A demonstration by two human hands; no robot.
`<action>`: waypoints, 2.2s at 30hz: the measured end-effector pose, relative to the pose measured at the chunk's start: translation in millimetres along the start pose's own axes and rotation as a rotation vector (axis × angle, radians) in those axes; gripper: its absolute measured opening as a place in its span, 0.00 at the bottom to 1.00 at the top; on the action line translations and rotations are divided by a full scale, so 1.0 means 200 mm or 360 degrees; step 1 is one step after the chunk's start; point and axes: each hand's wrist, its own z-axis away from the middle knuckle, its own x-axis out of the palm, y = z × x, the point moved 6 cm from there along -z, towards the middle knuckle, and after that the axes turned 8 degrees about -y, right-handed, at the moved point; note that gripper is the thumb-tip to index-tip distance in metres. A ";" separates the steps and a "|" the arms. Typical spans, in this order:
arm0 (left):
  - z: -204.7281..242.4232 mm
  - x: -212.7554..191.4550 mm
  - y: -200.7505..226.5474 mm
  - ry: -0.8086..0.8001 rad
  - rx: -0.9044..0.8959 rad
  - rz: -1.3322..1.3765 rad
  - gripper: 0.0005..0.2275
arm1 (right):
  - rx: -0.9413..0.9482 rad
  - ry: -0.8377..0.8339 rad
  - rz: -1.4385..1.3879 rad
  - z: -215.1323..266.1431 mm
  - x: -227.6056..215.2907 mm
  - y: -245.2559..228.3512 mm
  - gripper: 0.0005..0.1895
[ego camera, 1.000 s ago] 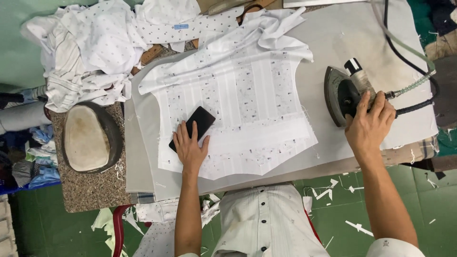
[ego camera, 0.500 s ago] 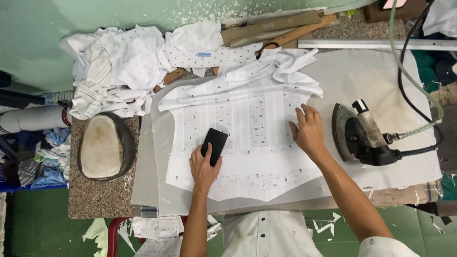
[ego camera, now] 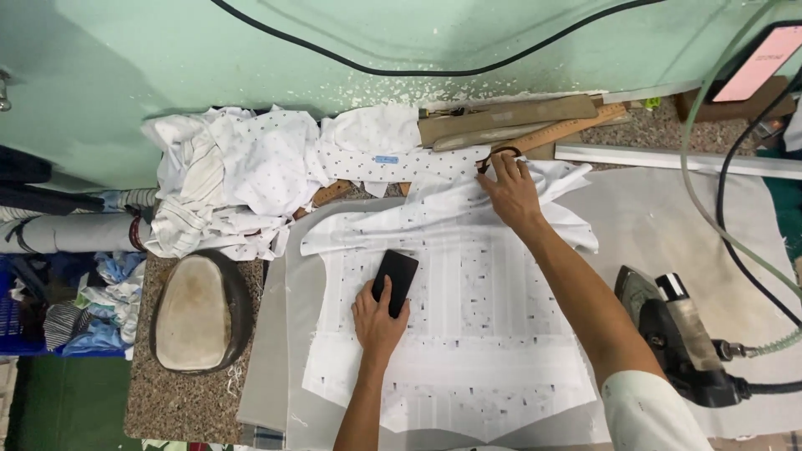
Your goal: The person irons a white patterned fabric on a table using a steam iron and a black pressing block. They then use large scissors to trim the edges of the fabric, cutting along the pattern lines.
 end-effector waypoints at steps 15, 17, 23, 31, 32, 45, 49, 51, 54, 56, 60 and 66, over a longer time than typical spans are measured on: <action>-0.14 0.06 0.04 0.0078 -0.0013 -0.0018 0.26 | -0.0203 -0.0357 0.0109 -0.13 0.26 0.15 0.10; -0.14 0.05 0.04 0.0071 -0.0017 -0.0013 0.26 | -0.0267 -0.0314 0.0164 -0.14 0.21 0.15 0.09; -0.15 0.04 0.05 0.0088 -0.0011 0.0031 0.25 | -0.0378 -0.0380 0.0284 -0.07 0.14 0.15 0.09; -0.14 0.03 0.05 0.0157 0.0042 0.0026 0.25 | -0.0319 -0.0045 0.0550 0.15 -0.19 0.30 0.06; -0.14 0.02 0.06 0.0169 0.0051 0.0036 0.25 | -0.0287 0.0077 0.0622 0.21 -0.33 0.28 0.09; 0.26 -0.04 -0.26 -0.0138 0.0219 0.0147 0.27 | 0.1145 -0.0362 -0.1235 1.21 -0.66 0.30 0.41; 0.35 -0.24 -0.67 0.0131 -0.0164 0.0116 0.28 | 0.1250 -0.0391 -0.2323 1.44 -0.59 0.02 0.26; 0.37 -0.34 -0.88 0.0101 -0.0474 0.0161 0.30 | 0.1292 -0.0530 -0.2551 1.57 -0.51 -0.10 0.30; 0.42 -0.47 -0.99 0.0418 -0.0355 0.0061 0.26 | 0.1132 -0.0410 -0.2494 1.69 -0.48 -0.28 0.27; 0.40 -0.41 -1.08 0.0378 -0.0343 0.0018 0.25 | 0.1167 -0.0434 -0.2523 1.74 -0.50 -0.37 0.27; 0.33 -0.32 -1.16 0.0345 -0.0401 -0.0112 0.25 | 0.1228 -0.0439 -0.2572 1.77 -0.59 -0.54 0.31; 0.11 -0.33 -0.60 0.0355 0.0252 -0.0077 0.23 | 0.1419 -0.0335 -0.2627 1.95 -0.60 -0.75 0.29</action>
